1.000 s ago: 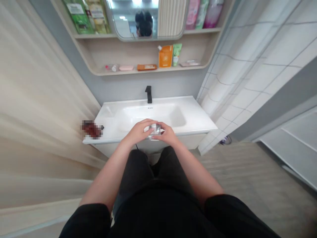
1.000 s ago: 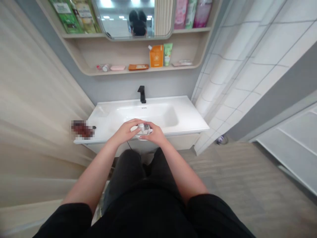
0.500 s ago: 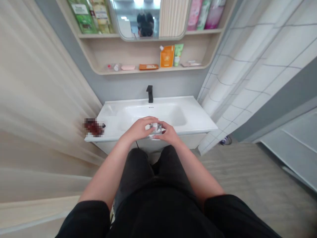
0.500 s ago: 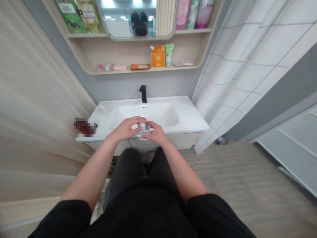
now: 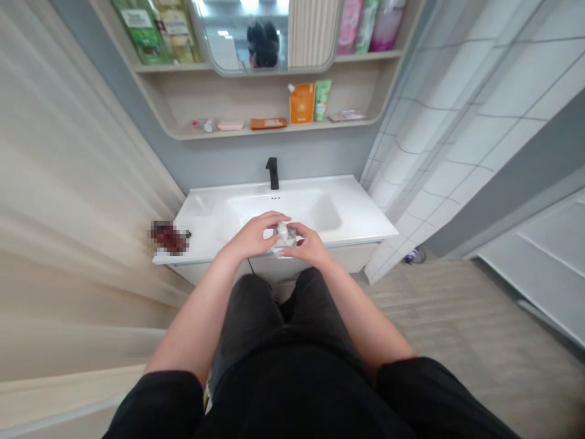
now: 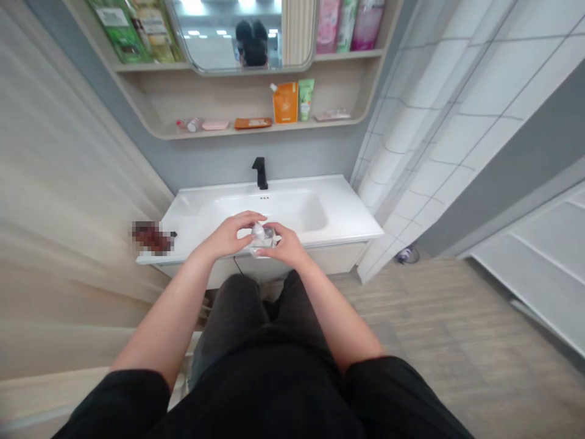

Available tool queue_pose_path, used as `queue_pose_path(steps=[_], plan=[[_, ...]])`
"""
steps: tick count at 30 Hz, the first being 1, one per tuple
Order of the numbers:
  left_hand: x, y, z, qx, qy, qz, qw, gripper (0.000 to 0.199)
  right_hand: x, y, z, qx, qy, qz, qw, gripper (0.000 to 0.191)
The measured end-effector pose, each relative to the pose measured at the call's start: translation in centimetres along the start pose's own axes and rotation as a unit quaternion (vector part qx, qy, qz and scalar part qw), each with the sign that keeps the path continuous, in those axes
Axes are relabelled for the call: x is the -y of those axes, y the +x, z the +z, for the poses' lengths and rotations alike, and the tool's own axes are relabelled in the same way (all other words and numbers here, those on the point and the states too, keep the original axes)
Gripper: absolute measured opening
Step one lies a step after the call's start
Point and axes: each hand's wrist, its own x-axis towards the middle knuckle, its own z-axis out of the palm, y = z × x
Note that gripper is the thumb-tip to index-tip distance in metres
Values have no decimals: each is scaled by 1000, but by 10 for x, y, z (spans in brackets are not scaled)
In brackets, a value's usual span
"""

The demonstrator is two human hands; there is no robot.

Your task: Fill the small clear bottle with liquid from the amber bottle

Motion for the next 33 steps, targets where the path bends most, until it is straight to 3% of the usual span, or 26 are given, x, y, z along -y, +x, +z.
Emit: queue_pose_path(steps=[5,10,19,23,25,29,31,33], plan=[[10,-5,5,-48,-51,-36,997,65,7,0,0,-2,14,6,1000,84],[9,-7,11,-84,-23,-41,995,68,13,0,3,-2,10,-5,1000,82],[13,-18,25,-132,-131,-92,978,77,20,-1,6,0,20,3,1000,87],[13,-22,32,-75,-221,-94,968,83,20,-3,7,20,32,3,999,91],[13,-24,38,-80,-216,-103,968,86,19,-4,9,15,32,-3,999,89],[15,-23,51,-188,-203,-148,950,76,18,-7,14,-28,9,-2,1000,85],[17,-23,54,-197,-207,-166,944,67,17,-7,12,-17,12,7,1000,84],[19,-23,55,-167,-207,-176,948,61,16,-4,6,30,41,12,999,84]])
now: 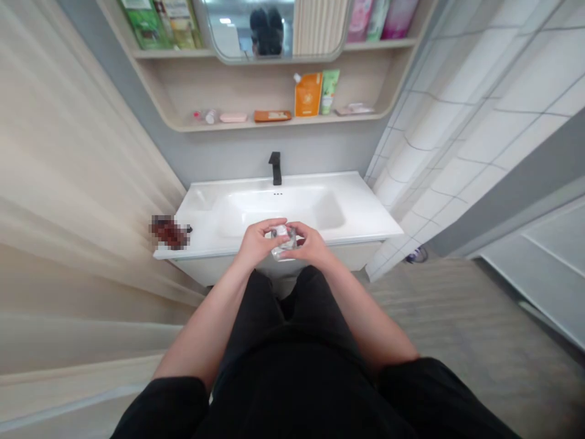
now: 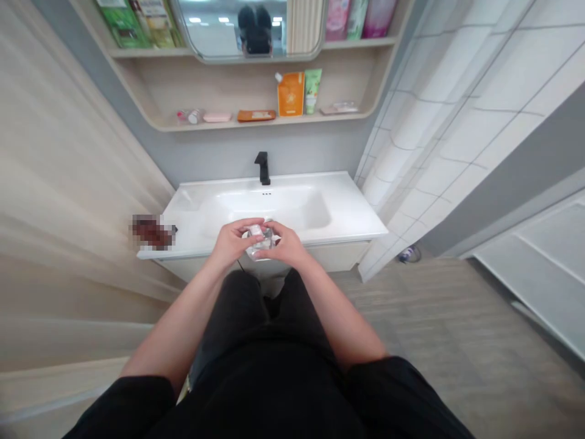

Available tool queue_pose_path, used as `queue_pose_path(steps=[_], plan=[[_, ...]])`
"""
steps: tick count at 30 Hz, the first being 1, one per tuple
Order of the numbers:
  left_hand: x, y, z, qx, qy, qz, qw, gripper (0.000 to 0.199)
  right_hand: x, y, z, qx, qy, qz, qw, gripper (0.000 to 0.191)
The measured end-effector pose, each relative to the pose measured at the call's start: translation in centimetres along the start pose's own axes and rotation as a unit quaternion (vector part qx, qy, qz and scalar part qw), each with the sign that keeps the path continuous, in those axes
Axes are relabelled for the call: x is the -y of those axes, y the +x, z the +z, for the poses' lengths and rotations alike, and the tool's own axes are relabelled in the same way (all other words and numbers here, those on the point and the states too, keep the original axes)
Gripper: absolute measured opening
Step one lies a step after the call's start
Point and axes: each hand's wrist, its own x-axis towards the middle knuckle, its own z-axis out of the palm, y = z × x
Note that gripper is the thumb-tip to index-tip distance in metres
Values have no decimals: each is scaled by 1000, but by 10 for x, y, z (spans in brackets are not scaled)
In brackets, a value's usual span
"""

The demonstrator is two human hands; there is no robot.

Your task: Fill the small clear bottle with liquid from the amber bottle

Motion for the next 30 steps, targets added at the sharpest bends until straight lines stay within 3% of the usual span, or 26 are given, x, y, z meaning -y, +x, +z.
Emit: queue_pose_path(steps=[3,5,7,9,13,16,19,22,26,30], plan=[[0,-1,-2,44,14,10,999,65,-4,5,-10,75,35,1,997,86],[2,-4,-8,54,54,58,995,72,-12,7,-14,69,16,4,997,85],[10,-5,-20,47,134,115,983,69,-25,8,-20,7,-28,7,1000,83],[27,-4,-38,21,221,138,965,57,-43,8,-32,-93,-76,9,993,80],[80,8,-82,-40,333,60,940,45,-81,13,-85,-297,-205,52,931,82],[117,17,-108,-58,393,-6,917,48,-106,17,-138,-376,-306,104,868,82],[139,20,-121,-40,425,-59,902,50,-127,18,-184,-382,-373,143,833,75],[149,21,-123,-19,448,-101,888,48,-145,17,-213,-390,-387,187,815,71],[154,24,-121,3,487,-105,867,47,-161,26,-233,-408,-373,215,805,72],[156,23,-117,-15,482,-94,871,47,-162,44,-243,-402,-360,210,815,81]])
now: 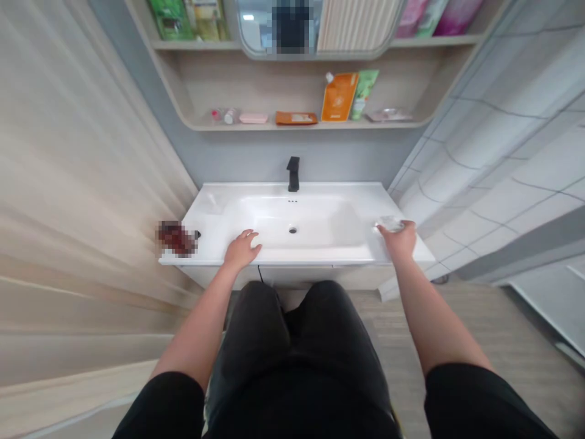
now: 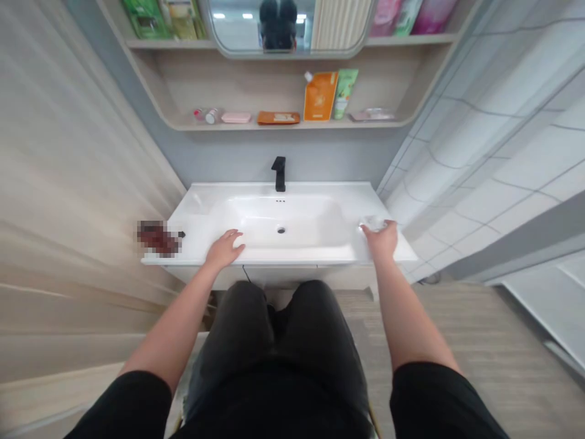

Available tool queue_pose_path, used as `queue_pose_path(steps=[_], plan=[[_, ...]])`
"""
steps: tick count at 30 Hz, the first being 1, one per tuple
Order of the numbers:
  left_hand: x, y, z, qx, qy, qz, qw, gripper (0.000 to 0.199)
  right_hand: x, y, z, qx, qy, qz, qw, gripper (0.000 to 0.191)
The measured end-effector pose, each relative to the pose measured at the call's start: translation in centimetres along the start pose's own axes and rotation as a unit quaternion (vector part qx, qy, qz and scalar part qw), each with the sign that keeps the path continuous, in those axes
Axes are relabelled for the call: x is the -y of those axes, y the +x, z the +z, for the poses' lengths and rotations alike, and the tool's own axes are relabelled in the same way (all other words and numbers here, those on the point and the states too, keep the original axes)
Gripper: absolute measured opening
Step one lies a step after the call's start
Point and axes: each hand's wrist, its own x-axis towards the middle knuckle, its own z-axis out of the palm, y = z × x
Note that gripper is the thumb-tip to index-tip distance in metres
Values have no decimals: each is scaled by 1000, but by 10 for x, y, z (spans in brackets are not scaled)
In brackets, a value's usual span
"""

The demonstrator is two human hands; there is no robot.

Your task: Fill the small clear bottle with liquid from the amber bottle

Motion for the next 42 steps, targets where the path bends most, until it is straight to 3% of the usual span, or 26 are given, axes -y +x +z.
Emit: queue_pose_path(steps=[2,4,6,7,8,10,13,16,21,24,26,28,30,34,36,38,40,42], plan=[[-2,-4,1,-39,-23,1,999,44,6,1,-2,-26,0,-21,999,95],[-2,-7,-3,-108,-48,-2,993,39,12,-10,-6,-95,9,-78,992,100],[1,-2,-16,-186,-61,-8,981,36,22,-33,-5,-136,38,-160,977,84],[5,5,-27,-220,-60,-12,973,35,28,-47,-2,-115,56,-200,971,68],[9,15,-39,-249,-54,-17,967,35,37,-62,3,-50,74,-235,968,50],[20,44,-67,-293,-34,-37,955,39,57,-91,20,129,85,-282,947,30],[38,97,-103,-308,-1,-98,947,59,85,-115,52,271,70,-280,918,19],[57,136,-118,-302,-20,-167,938,77,96,-116,76,302,51,-214,928,21],[90,157,-110,-237,-96,-241,936,61,88,-107,82,320,33,-202,925,19],[96,156,-101,-217,-113,-254,936,52,87,-107,81,315,29,-190,929,19],[84,150,-93,-215,-120,-238,939,49,88,-108,81,314,23,-186,931,18],[59,136,-79,-193,-142,-193,952,55,90,-108,81,314,17,-188,930,18],[23,112,-59,-166,-188,-117,961,62,91,-107,80,317,16,-193,928,17],[-51,52,-11,-130,-321,38,937,53,95,-110,76,354,43,-207,911,27],[-78,30,9,-81,-357,83,927,53,103,-119,78,391,111,-221,887,48],[-96,19,24,-44,-388,98,915,56,114,-132,84,436,210,-230,844,75],[-104,18,34,-17,-428,92,899,60,128,-146,95,476,294,-228,797,94],[-105,22,41,9,-481,75,873,64,140,-158,107,493,336,-222,771,101]])
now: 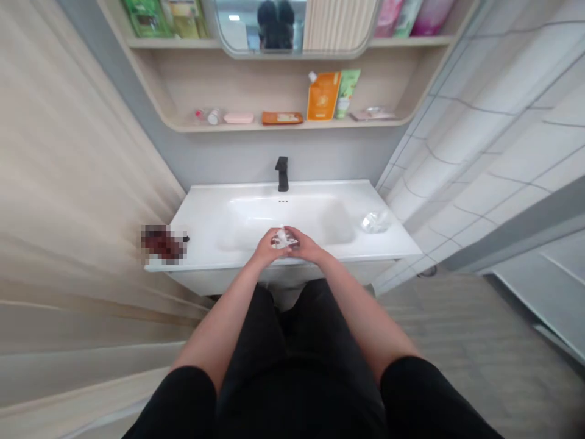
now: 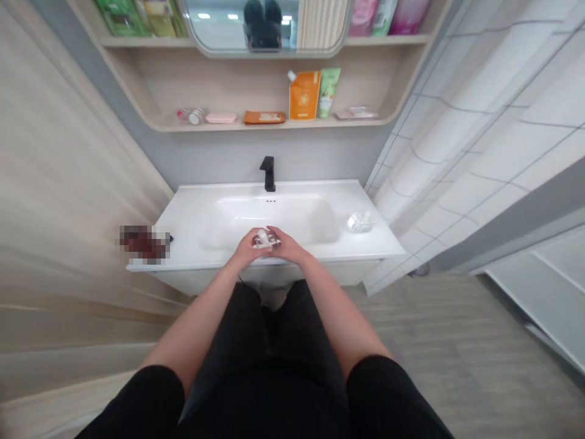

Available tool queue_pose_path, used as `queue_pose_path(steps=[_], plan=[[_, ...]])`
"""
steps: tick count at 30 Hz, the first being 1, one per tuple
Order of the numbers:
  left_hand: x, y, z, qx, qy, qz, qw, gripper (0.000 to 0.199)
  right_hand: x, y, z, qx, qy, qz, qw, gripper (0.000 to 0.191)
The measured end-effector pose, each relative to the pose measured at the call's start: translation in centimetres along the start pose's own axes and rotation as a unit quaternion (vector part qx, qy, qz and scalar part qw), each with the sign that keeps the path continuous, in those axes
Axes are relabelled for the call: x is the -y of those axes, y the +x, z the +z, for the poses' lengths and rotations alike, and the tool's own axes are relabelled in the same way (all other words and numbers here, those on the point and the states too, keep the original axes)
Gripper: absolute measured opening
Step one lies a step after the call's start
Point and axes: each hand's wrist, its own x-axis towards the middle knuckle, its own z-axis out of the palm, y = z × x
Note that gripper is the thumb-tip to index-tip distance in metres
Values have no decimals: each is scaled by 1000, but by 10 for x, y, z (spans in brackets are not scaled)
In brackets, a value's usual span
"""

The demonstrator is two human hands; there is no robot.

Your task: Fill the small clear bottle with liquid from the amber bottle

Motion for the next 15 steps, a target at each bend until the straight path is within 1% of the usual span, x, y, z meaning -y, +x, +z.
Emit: queue_pose_path(steps=[3,5,7,10,13,15], plan=[[10,7,0,-6,-70,-28,997,66,-3,8,16,-25,2,-1,1000,99],[14,9,0,-34,-73,-39,996,62,-5,8,21,-46,-1,0,999,96],[15,9,-1,-55,-61,-49,995,52,-6,7,24,-62,2,-8,998,95],[12,7,-2,-63,-46,-49,996,45,-5,4,24,-68,-3,-28,997,96],[7,4,-4,-66,-30,-29,997,50,-2,2,19,-52,-9,-36,998,94],[5,3,-5,-59,-31,-19,998,52,0,2,15,-40,-13,-37,998,92]])
